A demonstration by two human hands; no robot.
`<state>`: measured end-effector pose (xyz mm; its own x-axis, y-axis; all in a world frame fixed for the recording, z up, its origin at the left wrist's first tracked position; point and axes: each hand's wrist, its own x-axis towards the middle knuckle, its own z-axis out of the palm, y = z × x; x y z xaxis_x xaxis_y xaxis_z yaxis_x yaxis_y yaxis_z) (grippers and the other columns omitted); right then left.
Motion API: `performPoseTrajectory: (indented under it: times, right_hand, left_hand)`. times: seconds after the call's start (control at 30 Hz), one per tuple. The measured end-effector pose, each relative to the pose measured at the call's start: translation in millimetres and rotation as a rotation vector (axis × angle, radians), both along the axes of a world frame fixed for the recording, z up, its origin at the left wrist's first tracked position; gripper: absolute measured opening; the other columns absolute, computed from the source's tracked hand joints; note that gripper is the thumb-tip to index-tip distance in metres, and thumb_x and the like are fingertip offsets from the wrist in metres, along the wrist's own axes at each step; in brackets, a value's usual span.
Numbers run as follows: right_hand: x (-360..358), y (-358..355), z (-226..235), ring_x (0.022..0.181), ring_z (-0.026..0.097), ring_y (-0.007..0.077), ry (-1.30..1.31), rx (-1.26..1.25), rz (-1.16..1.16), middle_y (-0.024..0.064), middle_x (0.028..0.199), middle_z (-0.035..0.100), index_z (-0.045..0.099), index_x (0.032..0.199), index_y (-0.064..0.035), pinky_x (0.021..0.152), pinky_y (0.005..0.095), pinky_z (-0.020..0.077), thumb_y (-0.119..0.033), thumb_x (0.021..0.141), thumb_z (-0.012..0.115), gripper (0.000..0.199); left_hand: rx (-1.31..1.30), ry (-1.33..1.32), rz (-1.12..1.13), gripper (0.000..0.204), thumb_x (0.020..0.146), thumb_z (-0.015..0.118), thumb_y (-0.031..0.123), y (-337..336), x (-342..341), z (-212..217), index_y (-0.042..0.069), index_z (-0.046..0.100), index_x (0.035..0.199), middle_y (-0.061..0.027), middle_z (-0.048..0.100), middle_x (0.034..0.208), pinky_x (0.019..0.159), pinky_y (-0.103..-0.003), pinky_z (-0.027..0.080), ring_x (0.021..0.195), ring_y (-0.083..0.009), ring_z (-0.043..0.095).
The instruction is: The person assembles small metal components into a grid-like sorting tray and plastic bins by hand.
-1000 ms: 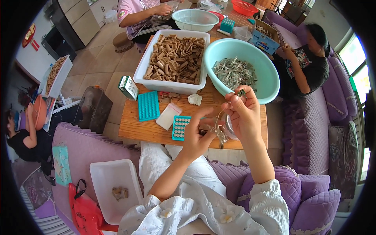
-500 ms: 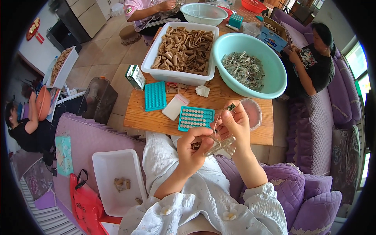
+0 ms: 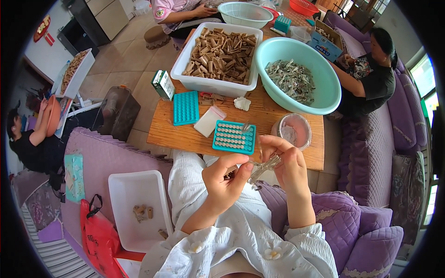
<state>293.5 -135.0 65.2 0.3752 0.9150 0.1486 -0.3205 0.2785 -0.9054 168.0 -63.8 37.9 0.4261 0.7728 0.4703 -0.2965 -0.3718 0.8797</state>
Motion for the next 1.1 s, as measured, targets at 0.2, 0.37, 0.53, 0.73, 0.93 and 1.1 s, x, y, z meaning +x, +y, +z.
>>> performPoseTrajectory:
  times: [0.2, 0.37, 0.53, 0.73, 0.93, 1.1]
  right_hand:
    - [3.2, -10.6, -1.4, 0.080, 0.049, 0.0089, -0.160, -0.059, -0.021, 0.0020, 0.083, 0.053, 0.057, 0.097, 0.0005, 0.068, 0.0211, 0.0383, -0.024, 0.077, 0.064, 0.033]
    - [9.2, -11.5, -9.2, 0.080, 0.049, 0.0100, -0.144, 0.028, -0.121, 0.0027, 0.081, 0.055, 0.060, 0.087, -0.0004, 0.069, 0.0212, 0.0381, -0.022, 0.075, 0.066, 0.025]
    - [14.6, -17.6, -9.2, 0.077, 0.050, 0.0093, 0.068, 0.030, -0.064, 0.0035, 0.083, 0.057, 0.060, 0.085, -0.0003, 0.068, 0.0208, 0.0389, -0.022, 0.075, 0.066, 0.025]
    - [16.2, -22.5, -2.1, 0.075, 0.050, 0.0073, 0.056, 0.030, -0.065, 0.0019, 0.082, 0.056, 0.056, 0.089, 0.0006, 0.066, 0.0192, 0.0390, -0.016, 0.076, 0.065, 0.022]
    - [16.6, -34.9, 18.9, 0.073, 0.050, 0.0062, -0.159, -0.103, -0.150, 0.0009, 0.079, 0.053, 0.053, 0.091, 0.0014, 0.064, 0.0176, 0.0392, -0.007, 0.077, 0.063, 0.020]
    - [25.8, -48.6, 35.2, 0.070, 0.049, 0.0055, -0.375, -0.232, -0.035, 0.0018, 0.080, 0.055, 0.055, 0.091, 0.0043, 0.063, 0.0173, 0.0392, -0.006, 0.077, 0.062, 0.019]
  left_hand:
    - [0.136, 0.059, 0.053, 0.017, 0.075, 0.063, 0.004, -2.0, 1.1, 1.0, 0.002, 0.053, 0.088, -0.0096, 0.063, 0.073, 0.047, -0.016, 0.037, 0.053, -0.0035, 0.049]
    - [0.055, 0.018, 0.026, 0.015, 0.075, 0.063, 0.003, -1.6, 2.0, -0.1, 0.003, 0.055, 0.088, -0.0059, 0.062, 0.072, 0.044, -0.016, 0.036, 0.051, -0.0021, 0.047]
    - [-0.014, -0.052, -0.018, 0.013, 0.076, 0.063, 0.003, -1.2, 2.6, 0.4, 0.004, 0.056, 0.087, -0.0033, 0.063, 0.072, 0.043, -0.015, 0.034, 0.051, -0.0006, 0.046]
    - [0.155, 0.026, 0.002, 0.015, 0.074, 0.063, 0.002, -0.3, -1.5, 6.3, 0.005, 0.056, 0.086, -0.0058, 0.063, 0.076, 0.046, -0.019, 0.041, 0.054, -0.0079, 0.054]
    - [0.545, 0.100, -0.013, 0.023, 0.066, 0.065, 0.000, 4.7, -4.8, 17.0, 0.007, 0.056, 0.086, -0.0029, 0.061, 0.081, 0.050, -0.027, 0.046, 0.061, -0.0170, 0.058]
    - [0.602, 0.221, -0.219, 0.023, 0.066, 0.063, 0.002, 7.7, -8.5, 20.9, 0.010, 0.055, 0.085, 0.0005, 0.059, 0.079, 0.051, -0.028, 0.046, 0.061, -0.0174, 0.058]
